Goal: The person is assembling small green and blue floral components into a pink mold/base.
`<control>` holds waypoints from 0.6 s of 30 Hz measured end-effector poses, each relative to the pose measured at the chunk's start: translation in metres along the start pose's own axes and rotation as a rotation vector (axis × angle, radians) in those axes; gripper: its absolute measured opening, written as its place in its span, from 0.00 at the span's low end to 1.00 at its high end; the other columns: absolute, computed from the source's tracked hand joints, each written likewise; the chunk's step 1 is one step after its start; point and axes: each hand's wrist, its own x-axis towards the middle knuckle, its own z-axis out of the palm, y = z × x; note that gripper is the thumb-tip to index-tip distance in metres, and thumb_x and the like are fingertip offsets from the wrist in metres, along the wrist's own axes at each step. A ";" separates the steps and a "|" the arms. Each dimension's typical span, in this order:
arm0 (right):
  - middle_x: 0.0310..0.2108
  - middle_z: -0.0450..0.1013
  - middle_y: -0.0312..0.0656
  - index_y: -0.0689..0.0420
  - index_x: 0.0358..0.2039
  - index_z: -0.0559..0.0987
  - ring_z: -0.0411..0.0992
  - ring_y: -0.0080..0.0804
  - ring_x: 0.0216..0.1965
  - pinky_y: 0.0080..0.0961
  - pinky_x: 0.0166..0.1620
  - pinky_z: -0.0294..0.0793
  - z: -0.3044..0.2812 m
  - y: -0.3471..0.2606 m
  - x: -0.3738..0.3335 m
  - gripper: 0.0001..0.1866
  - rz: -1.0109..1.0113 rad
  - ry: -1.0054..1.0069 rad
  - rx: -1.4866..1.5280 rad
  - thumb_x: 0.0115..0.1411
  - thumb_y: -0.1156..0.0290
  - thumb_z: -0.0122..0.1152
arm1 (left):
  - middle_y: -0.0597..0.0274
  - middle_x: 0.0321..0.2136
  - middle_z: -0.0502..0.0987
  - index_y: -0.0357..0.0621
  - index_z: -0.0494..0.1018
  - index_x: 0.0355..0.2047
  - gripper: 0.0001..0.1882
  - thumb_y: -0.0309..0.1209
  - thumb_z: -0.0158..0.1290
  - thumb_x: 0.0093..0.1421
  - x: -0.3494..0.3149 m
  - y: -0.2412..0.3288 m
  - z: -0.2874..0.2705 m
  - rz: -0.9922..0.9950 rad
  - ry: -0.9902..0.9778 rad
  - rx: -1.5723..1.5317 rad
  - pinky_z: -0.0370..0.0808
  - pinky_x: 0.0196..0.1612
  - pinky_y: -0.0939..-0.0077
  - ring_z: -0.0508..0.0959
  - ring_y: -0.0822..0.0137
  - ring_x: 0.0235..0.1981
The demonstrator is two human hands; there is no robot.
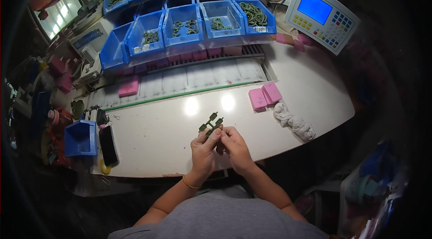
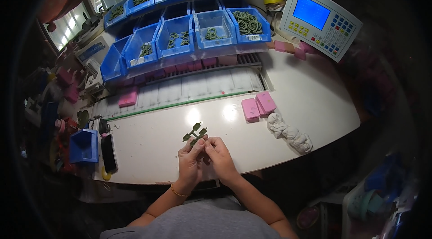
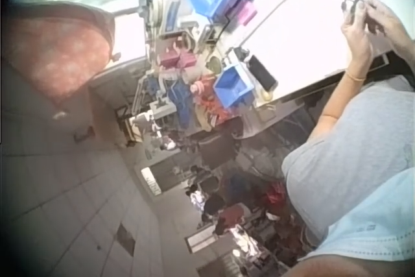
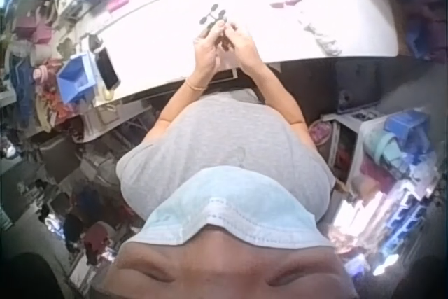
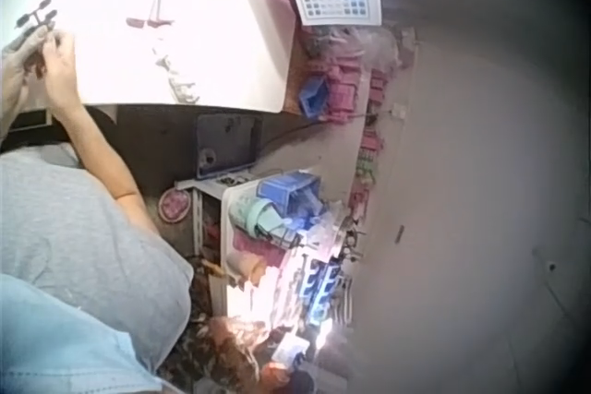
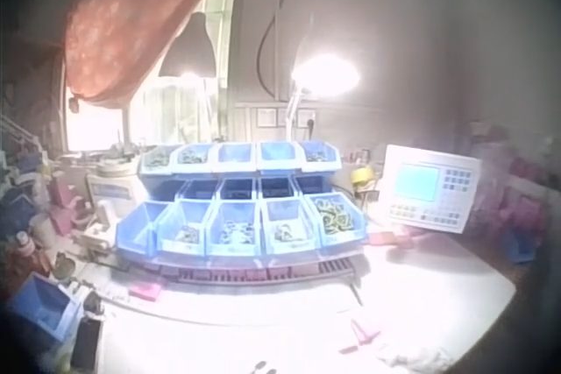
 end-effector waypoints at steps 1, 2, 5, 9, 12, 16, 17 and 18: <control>0.33 0.66 0.32 0.57 0.43 0.69 0.63 0.18 0.27 0.18 0.33 0.66 -0.005 -0.007 0.000 0.08 0.124 -0.065 0.139 0.76 0.65 0.47 | 0.64 0.40 0.81 0.35 0.81 0.47 0.12 0.29 0.59 0.67 -0.001 0.001 -0.002 -0.030 0.000 0.009 0.75 0.45 0.79 0.78 0.74 0.34; 0.33 0.65 0.32 0.56 0.42 0.69 0.62 0.17 0.26 0.17 0.31 0.66 -0.011 -0.014 -0.001 0.08 0.227 -0.150 0.294 0.76 0.65 0.47 | 0.63 0.40 0.81 0.35 0.81 0.47 0.12 0.29 0.59 0.67 -0.001 0.002 -0.003 -0.060 0.001 0.019 0.75 0.45 0.79 0.78 0.74 0.32; 0.27 0.62 0.29 0.53 0.42 0.69 0.58 0.15 0.22 0.14 0.26 0.60 -0.022 -0.029 -0.007 0.07 0.407 -0.353 0.579 0.76 0.65 0.46 | 0.64 0.38 0.82 0.36 0.81 0.44 0.09 0.28 0.57 0.68 0.000 0.003 -0.007 0.071 -0.176 0.166 0.77 0.40 0.79 0.79 0.76 0.36; 0.24 0.63 0.27 0.54 0.48 0.70 0.56 0.14 0.17 0.12 0.22 0.56 -0.017 -0.022 -0.021 0.09 0.316 -0.286 0.443 0.76 0.65 0.46 | 0.65 0.39 0.80 0.37 0.82 0.45 0.09 0.28 0.58 0.67 -0.003 0.003 -0.005 0.069 -0.186 0.153 0.74 0.47 0.77 0.77 0.75 0.43; 0.28 0.73 0.34 0.59 0.52 0.73 0.66 0.20 0.17 0.18 0.22 0.65 -0.003 -0.002 -0.028 0.11 -0.104 0.076 -0.169 0.73 0.69 0.54 | 0.66 0.41 0.78 0.37 0.84 0.44 0.10 0.29 0.60 0.66 -0.011 0.004 0.001 0.005 -0.113 0.081 0.71 0.50 0.76 0.74 0.74 0.47; 0.29 0.77 0.48 0.64 0.45 0.76 0.78 0.33 0.27 0.28 0.28 0.76 -0.004 0.008 -0.030 0.11 -0.655 0.259 -0.828 0.65 0.74 0.64 | 0.70 0.36 0.74 0.39 0.84 0.44 0.09 0.26 0.62 0.64 -0.015 0.002 0.011 0.159 -0.064 0.211 0.70 0.43 0.81 0.71 0.77 0.38; 0.29 0.77 0.48 0.65 0.44 0.76 0.77 0.34 0.26 0.29 0.28 0.76 -0.006 0.008 -0.030 0.11 -0.725 0.268 -0.905 0.63 0.76 0.65 | 0.71 0.34 0.73 0.40 0.85 0.44 0.10 0.25 0.63 0.63 -0.015 0.002 0.012 0.237 -0.077 0.278 0.69 0.40 0.82 0.69 0.78 0.35; 0.28 0.77 0.48 0.66 0.44 0.76 0.77 0.35 0.26 0.29 0.28 0.76 -0.008 0.008 -0.029 0.12 -0.799 0.285 -0.961 0.62 0.77 0.66 | 0.70 0.34 0.73 0.40 0.85 0.44 0.10 0.25 0.64 0.62 -0.015 0.002 0.013 0.262 -0.084 0.349 0.70 0.41 0.81 0.70 0.77 0.36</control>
